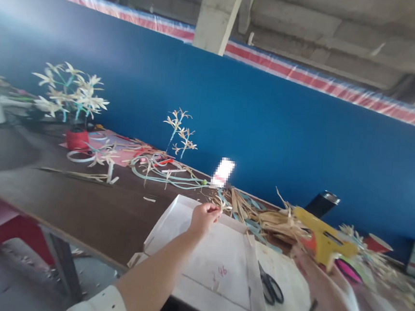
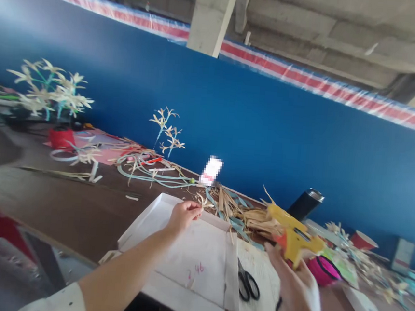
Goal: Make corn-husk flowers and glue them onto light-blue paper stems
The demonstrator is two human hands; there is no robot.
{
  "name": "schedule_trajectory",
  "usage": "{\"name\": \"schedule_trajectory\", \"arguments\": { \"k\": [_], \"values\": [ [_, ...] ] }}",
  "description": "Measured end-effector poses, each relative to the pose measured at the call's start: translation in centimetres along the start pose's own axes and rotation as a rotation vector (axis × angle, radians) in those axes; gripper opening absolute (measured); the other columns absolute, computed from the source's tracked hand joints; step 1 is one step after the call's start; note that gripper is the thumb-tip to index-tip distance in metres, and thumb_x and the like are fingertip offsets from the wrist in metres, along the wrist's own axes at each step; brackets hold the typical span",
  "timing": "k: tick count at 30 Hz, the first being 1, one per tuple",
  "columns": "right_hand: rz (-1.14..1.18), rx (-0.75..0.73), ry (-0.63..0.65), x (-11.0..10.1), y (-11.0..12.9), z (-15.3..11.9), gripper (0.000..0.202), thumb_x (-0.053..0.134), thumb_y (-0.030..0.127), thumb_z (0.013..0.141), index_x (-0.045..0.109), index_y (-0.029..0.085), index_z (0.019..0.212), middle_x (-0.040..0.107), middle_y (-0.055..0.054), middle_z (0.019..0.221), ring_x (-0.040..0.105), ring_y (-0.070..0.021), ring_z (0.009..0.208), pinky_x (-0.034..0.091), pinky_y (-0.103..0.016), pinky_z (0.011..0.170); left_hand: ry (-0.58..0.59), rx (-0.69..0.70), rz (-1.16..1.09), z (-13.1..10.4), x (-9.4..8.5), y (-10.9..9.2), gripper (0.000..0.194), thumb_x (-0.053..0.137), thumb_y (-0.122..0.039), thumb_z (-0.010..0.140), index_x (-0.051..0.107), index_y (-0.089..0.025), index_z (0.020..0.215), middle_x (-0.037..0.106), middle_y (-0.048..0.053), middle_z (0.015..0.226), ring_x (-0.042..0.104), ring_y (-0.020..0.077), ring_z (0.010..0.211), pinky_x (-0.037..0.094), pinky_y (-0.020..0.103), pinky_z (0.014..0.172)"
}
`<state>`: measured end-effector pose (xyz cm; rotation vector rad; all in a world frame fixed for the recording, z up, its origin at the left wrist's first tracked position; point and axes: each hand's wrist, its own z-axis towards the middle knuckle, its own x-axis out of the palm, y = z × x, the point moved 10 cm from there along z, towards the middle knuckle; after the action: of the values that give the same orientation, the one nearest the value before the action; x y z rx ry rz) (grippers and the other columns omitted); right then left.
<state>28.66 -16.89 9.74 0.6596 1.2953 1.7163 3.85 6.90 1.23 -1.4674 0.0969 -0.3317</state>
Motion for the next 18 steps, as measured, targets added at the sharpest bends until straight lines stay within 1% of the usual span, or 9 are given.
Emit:
{"name": "schedule_trajectory", "arguments": {
  "k": [3,5,7,9,11,13,15,18],
  "values": [
    [-0.078,-0.005,0.027,5.8,1.9,-0.6,0.053,0.080,0.046,0.051,0.068,0.014,0.092,0.065,-0.004,0.072,0.058,-0.0191,0.063,0.046,-0.029,0.059,-0.030,-0.017,0.016,0.1,-0.5,-0.2,0.018,0.064,-0.033,0.066,0.068,-0.017,0.073,0.065,0.000,0.060,0.056,0.0106,0.052,0.045,0.022,0.055],
    [-0.141,-0.041,0.092,9.4,3.0,-1.2,0.054,0.077,0.049,0.054,0.068,0.014,0.094,0.063,-0.002,0.068,0.055,-0.0171,0.059,0.043,-0.027,0.056,-0.058,-0.037,0.023,0.2,-1.0,-0.3,0.016,0.063,-0.031,0.066,0.068,-0.018,0.074,0.065,0.000,0.061,0.056,0.0107,0.053,0.045,0.022,0.056],
    [-0.169,-0.040,0.168,12.3,3.2,-1.9,0.053,0.075,0.049,0.057,0.068,0.014,0.097,0.061,0.000,0.063,0.052,-0.0163,0.057,0.041,-0.026,0.054,-0.087,-0.048,0.015,0.4,-1.4,-0.2,0.016,0.062,-0.030,0.067,0.068,-0.018,0.074,0.066,0.001,0.062,0.056,0.0107,0.053,0.045,0.022,0.056],
    [-0.112,-0.001,0.243,14.6,2.4,-2.5,0.052,0.073,0.048,0.060,0.068,0.015,0.100,0.061,0.000,0.067,0.052,-0.0164,0.061,0.041,-0.026,0.057,-0.115,-0.050,-0.001,0.7,-1.8,-0.1,0.016,0.062,-0.030,0.067,0.068,-0.018,0.075,0.066,0.001,0.063,0.056,0.0109,0.053,0.045,0.022,0.057],
    [0.015,0.044,0.316,16.4,1.0,-2.9,0.049,0.073,0.047,0.063,0.067,0.016,0.100,0.064,-0.002,0.078,0.055,-0.0171,0.069,0.042,-0.026,0.064,-0.143,-0.045,-0.010,1.2,-2.2,0.1,0.015,0.062,-0.029,0.068,0.069,-0.018,0.075,0.066,0.001,0.064,0.057,0.0112,0.055,0.045,0.022,0.057],
    [0.121,0.071,0.384,17.7,-0.5,-3.3,0.045,0.073,0.046,0.064,0.066,0.017,0.098,0.065,-0.002,0.086,0.055,-0.0177,0.075,0.043,-0.027,0.068,-0.172,-0.042,-0.004,1.6,-2.6,0.3,0.015,0.062,-0.028,0.068,0.069,-0.018,0.076,0.066,0.001,0.064,0.057,0.0113,0.055,0.045,0.022,0.057],
    [0.139,0.080,0.414,18.1,-2.2,-3.4,0.042,0.072,0.046,0.064,0.066,0.017,0.094,0.064,-0.001,0.081,0.055,-0.0173,0.072,0.043,-0.027,0.066,-0.194,-0.047,-0.002,1.8,-2.9,0.4,0.014,0.063,-0.028,0.068,0.069,-0.018,0.077,0.067,0.001,0.064,0.057,0.0111,0.056,0.045,0.022,0.058],
    [0.033,0.061,0.442,17.9,-3.4,-3.9,0.040,0.070,0.049,0.066,0.065,0.018,0.092,0.062,0.000,0.073,0.054,-0.0172,0.066,0.042,-0.027,0.062,-0.209,-0.049,-0.013,2.0,-3.1,0.3,0.015,0.064,-0.029,0.068,0.069,-0.018,0.077,0.067,0.001,0.064,0.057,0.0109,0.056,0.046,0.022,0.058]
  ]
}}
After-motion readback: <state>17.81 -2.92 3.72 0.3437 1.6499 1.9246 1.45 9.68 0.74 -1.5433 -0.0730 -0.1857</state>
